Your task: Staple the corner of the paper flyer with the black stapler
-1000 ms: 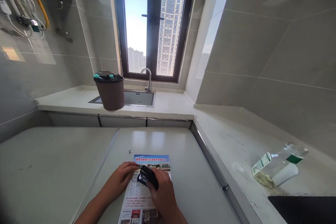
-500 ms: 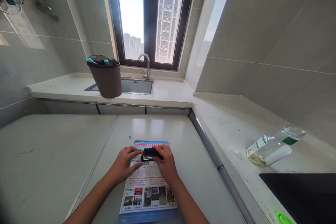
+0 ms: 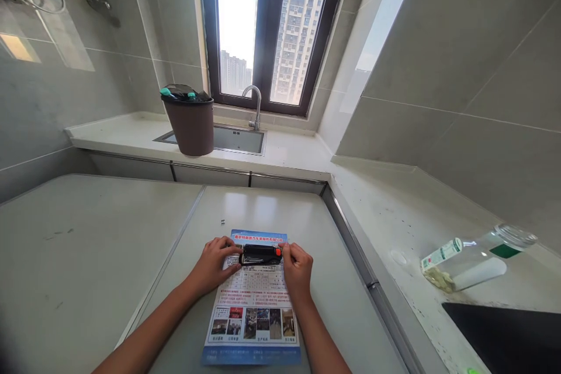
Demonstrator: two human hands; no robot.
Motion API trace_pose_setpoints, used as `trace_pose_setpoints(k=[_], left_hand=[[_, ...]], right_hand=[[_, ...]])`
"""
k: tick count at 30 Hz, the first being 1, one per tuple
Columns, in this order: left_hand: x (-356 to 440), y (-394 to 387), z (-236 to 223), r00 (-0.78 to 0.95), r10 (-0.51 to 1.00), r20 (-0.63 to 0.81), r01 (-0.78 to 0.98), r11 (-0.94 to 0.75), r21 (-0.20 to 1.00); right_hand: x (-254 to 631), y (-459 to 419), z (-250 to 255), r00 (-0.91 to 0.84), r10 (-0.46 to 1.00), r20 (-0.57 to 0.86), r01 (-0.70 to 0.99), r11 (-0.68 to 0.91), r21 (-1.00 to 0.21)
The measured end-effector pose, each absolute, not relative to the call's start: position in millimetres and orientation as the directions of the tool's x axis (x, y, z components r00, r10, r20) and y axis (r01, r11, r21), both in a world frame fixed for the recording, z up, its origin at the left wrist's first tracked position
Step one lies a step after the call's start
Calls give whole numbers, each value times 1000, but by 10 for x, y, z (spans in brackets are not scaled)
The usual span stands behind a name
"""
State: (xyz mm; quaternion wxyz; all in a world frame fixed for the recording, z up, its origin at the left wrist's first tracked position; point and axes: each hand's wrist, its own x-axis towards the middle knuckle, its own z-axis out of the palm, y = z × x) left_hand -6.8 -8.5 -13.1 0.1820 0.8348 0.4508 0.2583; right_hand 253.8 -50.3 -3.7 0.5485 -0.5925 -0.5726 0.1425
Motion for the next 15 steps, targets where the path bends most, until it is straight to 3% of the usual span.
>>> trace_pose_setpoints(k=[15], left_hand=[[-58,-73,-120,429,869,247,674,-490,552]], right_hand=[[2563,-426,-207,381,895,231,357,88,-930]])
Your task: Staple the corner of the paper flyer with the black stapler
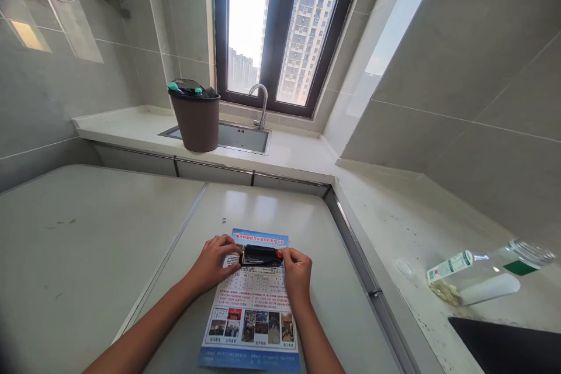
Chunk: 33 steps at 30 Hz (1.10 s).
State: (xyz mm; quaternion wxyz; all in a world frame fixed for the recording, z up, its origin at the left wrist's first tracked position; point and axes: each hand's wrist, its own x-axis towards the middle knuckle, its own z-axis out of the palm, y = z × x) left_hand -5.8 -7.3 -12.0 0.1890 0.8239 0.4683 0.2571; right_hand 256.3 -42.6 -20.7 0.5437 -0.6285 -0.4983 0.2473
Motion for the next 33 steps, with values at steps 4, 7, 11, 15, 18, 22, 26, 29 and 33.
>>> trace_pose_setpoints(k=[4,7,11,15,18,22,26,29,33], left_hand=[[-57,-71,-120,427,865,262,673,-498,547],[-52,-80,-115,427,867,256,673,-494,550],[-51,-98,-93,414,877,243,671,-474,570],[-59,-95,-77,413,883,223,664,-460,590],[-73,-69,-82,400,891,214,642,-439,629],[-93,-34,-77,379,904,197,570,-395,720],[-103,-30,-25,360,908,215,458,-373,807],[-101,-34,19,330,910,253,326,-361,874],[-98,-41,42,283,949,136,-48,-128,991]], right_hand=[[2554,-440,-174,364,901,237,371,93,-924],[2550,-441,-157,371,900,228,367,83,-926],[2555,-438,-183,367,904,220,374,73,-924],[2560,-453,-171,348,900,264,388,119,-914],[2535,-459,-108,218,897,385,486,242,-840],[2462,-448,-68,13,914,406,616,312,-724],[2426,-457,-78,-26,906,422,653,335,-679],[2430,-490,-63,-15,874,485,613,391,-686],[2423,-538,-30,-49,792,608,570,523,-634]])
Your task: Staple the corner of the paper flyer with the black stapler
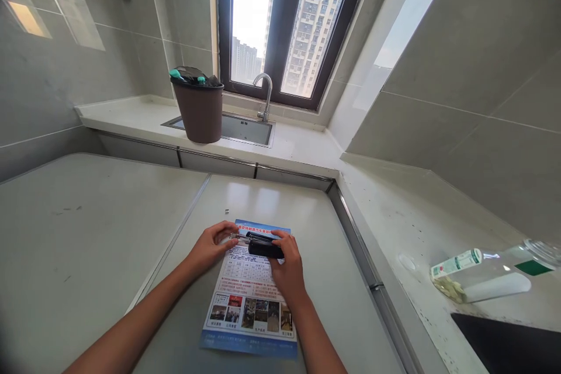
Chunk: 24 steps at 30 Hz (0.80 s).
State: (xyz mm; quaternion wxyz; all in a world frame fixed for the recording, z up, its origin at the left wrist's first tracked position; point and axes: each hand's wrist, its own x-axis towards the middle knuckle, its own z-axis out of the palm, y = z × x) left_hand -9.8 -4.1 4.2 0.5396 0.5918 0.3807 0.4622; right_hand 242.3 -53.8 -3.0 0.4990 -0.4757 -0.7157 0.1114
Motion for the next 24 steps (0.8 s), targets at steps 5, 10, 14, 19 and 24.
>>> trace_pose_setpoints(k=[5,10,14,19,24], left_hand=[[-125,-67,73,514,831,-211,-454,473,756],[-153,-60,96,606,749,-269,-516,627,584],[-178,-30,52,607,753,-252,-528,620,581],[-181,-25,38,584,773,-247,-532,594,603],[-161,-40,89,596,774,-215,-539,584,607]], right_hand=[[2390,-604,41,-171,623,763,673,639,-371],[2345,-685,125,-327,486,810,710,693,-129],[2316,-720,126,-387,438,811,717,697,-34],[2299,-727,79,-418,425,803,734,678,24],[2306,-736,68,-411,407,816,764,642,64]])
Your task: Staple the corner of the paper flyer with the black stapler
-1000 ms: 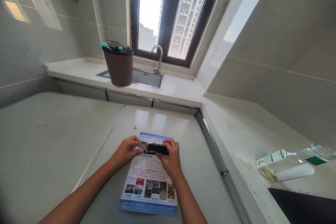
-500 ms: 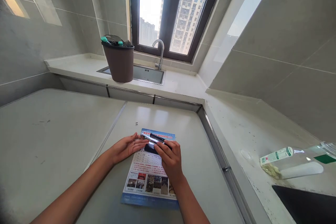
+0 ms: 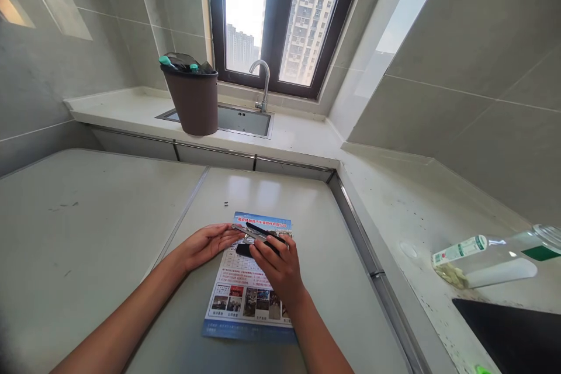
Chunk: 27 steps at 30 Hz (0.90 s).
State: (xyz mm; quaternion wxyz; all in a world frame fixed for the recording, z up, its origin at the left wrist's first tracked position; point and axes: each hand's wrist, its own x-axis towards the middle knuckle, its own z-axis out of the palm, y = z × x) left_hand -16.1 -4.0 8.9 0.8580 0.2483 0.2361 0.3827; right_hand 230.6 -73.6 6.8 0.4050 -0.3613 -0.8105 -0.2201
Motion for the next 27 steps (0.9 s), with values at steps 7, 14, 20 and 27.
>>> trace_pose_setpoints(k=[7,14,20,27], left_hand=[[-196,-49,113,585,776,-238,-518,583,626],[-176,-58,114,594,779,-204,-502,556,662],[-202,-47,91,555,784,-279,-476,574,666],[-193,-1,82,433,829,-355,-436,537,722]], right_hand=[[2330,-802,97,-502,442,743,742,662,107],[2318,-810,72,-451,472,758,781,619,79],[2373,-665,76,-38,570,821,794,516,-321],[2487,-515,28,140,817,559,595,382,-707]])
